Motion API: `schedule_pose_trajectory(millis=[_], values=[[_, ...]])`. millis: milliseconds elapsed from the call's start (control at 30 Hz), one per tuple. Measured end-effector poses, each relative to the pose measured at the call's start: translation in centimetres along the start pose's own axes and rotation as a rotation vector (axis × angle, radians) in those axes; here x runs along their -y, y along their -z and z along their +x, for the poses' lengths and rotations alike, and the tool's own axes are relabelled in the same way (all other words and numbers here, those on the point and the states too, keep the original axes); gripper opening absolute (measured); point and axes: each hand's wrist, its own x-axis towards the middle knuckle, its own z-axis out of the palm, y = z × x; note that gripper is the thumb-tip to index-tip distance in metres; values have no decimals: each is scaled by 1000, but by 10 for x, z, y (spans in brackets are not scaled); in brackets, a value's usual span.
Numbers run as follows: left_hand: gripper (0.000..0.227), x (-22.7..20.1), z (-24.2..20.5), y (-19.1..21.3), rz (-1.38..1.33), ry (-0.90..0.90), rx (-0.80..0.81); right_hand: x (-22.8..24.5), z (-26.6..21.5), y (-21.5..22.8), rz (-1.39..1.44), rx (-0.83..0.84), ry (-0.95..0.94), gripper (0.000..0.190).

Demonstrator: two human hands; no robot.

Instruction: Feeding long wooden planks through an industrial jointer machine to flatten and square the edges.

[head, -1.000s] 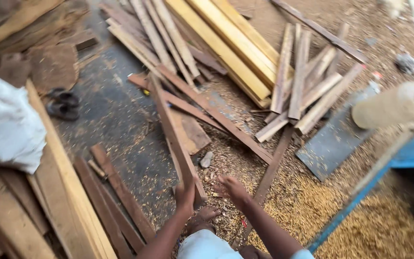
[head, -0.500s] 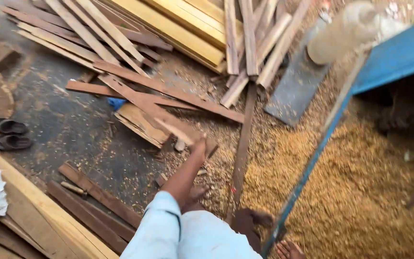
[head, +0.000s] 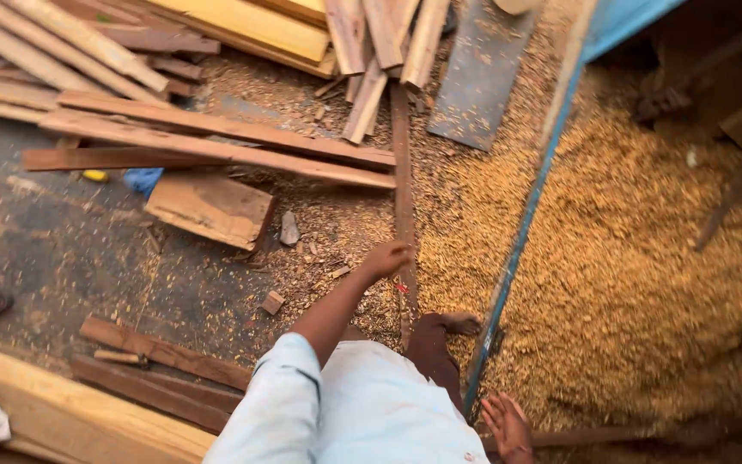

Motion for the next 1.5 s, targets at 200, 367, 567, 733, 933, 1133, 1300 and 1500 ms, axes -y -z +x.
schedule_pose_trajectory(millis=[200, 367, 567, 733, 933, 1133, 1300, 1500], values=[[55, 138, -27, 12, 813, 113, 143, -19, -3, -36, -18, 110, 117, 52], [71, 146, -73, 60, 1004, 265, 274, -36, -8, -47, 58, 104, 178, 49], [69, 155, -26, 83, 1142, 189, 389, -44, -23, -25, 198, -104, 183, 51], [73, 73, 37, 35, 1182, 133, 378, -117, 42, 23, 378, -271, 119, 57], [73, -19, 112, -99, 1175, 82, 456, -186, 102, 62, 676, -263, -5, 64], [66, -68, 204, -206, 760, 28, 579, -159, 108, 96, 608, -220, -259, 67], [69, -123, 210, -197, 769, -5, 349, -166, 118, 114, 639, -146, 83, 73], [90, -169, 238, -212, 1286, 39, 282, -62, 56, 139, 542, -236, 33, 61]])
